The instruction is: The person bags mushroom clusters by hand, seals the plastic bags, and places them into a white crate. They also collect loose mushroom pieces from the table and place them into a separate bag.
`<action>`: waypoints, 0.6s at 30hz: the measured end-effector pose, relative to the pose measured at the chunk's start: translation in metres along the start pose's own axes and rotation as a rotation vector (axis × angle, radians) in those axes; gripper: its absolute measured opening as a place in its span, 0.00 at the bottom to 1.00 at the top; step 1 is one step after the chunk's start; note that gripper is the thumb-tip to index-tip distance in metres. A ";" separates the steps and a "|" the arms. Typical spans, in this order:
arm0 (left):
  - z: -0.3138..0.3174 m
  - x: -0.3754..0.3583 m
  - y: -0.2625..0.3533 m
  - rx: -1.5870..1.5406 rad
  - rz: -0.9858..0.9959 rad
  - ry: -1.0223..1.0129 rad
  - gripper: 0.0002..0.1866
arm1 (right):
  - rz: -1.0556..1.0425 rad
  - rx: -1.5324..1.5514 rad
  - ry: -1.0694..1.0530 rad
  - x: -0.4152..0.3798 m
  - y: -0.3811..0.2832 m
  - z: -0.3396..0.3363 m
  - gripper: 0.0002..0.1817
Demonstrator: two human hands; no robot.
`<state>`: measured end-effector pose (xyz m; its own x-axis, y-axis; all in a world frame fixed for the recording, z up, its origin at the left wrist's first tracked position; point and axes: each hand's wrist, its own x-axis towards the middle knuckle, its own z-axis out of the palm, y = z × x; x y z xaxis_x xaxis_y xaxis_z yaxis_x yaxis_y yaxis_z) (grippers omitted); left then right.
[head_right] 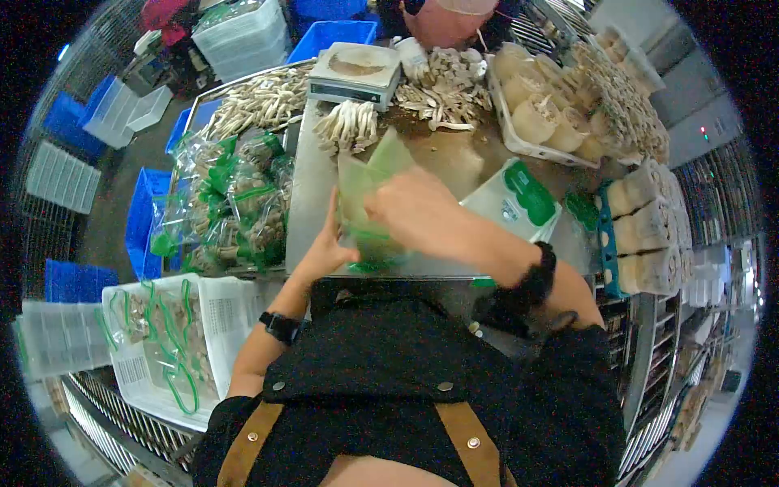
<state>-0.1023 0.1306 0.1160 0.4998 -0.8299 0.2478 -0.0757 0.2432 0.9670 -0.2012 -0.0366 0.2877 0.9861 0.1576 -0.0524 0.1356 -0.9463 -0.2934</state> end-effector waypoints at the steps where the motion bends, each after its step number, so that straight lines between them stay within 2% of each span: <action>1: 0.005 0.003 0.004 0.006 0.001 0.024 0.57 | -0.084 -0.149 0.145 -0.001 -0.010 -0.008 0.07; 2: 0.007 0.006 0.009 0.103 -0.097 0.070 0.56 | -0.112 -0.144 0.139 0.004 -0.012 -0.005 0.07; 3: 0.010 0.008 0.012 0.197 -0.199 0.121 0.56 | -0.167 -0.189 0.264 0.008 -0.015 0.001 0.07; 4: 0.014 0.011 0.009 0.162 -0.159 0.108 0.49 | -0.227 -0.232 0.393 0.013 -0.019 0.004 0.08; 5: 0.015 0.012 0.003 0.137 -0.117 0.102 0.42 | -0.132 -0.242 0.394 0.012 -0.013 -0.002 0.08; 6: 0.015 0.010 -0.015 0.068 -0.238 0.020 0.32 | -0.057 -0.246 0.399 0.015 -0.008 -0.017 0.09; 7: 0.012 0.012 -0.022 -0.004 -0.349 -0.038 0.23 | 0.239 -0.501 0.253 0.009 -0.038 -0.062 0.10; 8: 0.016 0.010 -0.030 0.110 -0.359 0.047 0.16 | 0.095 0.304 0.805 -0.015 0.002 -0.059 0.12; 9: 0.019 0.005 -0.034 0.219 -0.385 0.131 0.11 | 0.092 0.166 0.968 -0.044 0.019 -0.073 0.13; 11: 0.011 -0.007 -0.047 0.004 -0.274 0.193 0.10 | 0.053 -0.231 1.090 -0.088 0.040 -0.079 0.16; 12: -0.005 -0.022 -0.029 0.023 -0.276 0.258 0.10 | 0.029 -0.305 1.064 -0.101 0.052 -0.066 0.18; 14: -0.025 -0.057 0.027 -0.149 -0.307 0.465 0.11 | -0.049 -0.329 0.883 -0.107 0.076 -0.015 0.21; 15: -0.043 -0.085 0.038 0.043 -0.245 0.506 0.11 | -0.090 -0.316 0.733 -0.094 0.086 0.018 0.23; 16: -0.059 -0.118 0.051 0.108 -0.299 0.631 0.11 | -0.146 -0.317 0.580 -0.071 0.091 0.054 0.24; 17: -0.058 -0.134 0.112 -0.622 -0.076 0.808 0.11 | -0.201 -0.308 0.413 -0.043 0.093 0.097 0.26; 18: -0.073 -0.176 0.139 0.063 -0.446 1.076 0.13 | -0.210 -0.297 0.406 -0.029 0.090 0.118 0.26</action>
<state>-0.1380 0.3472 0.2021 0.9644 0.0258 -0.2632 0.2636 -0.0135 0.9645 -0.2287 -0.0926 0.1503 0.8847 0.2862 0.3680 0.2971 -0.9544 0.0278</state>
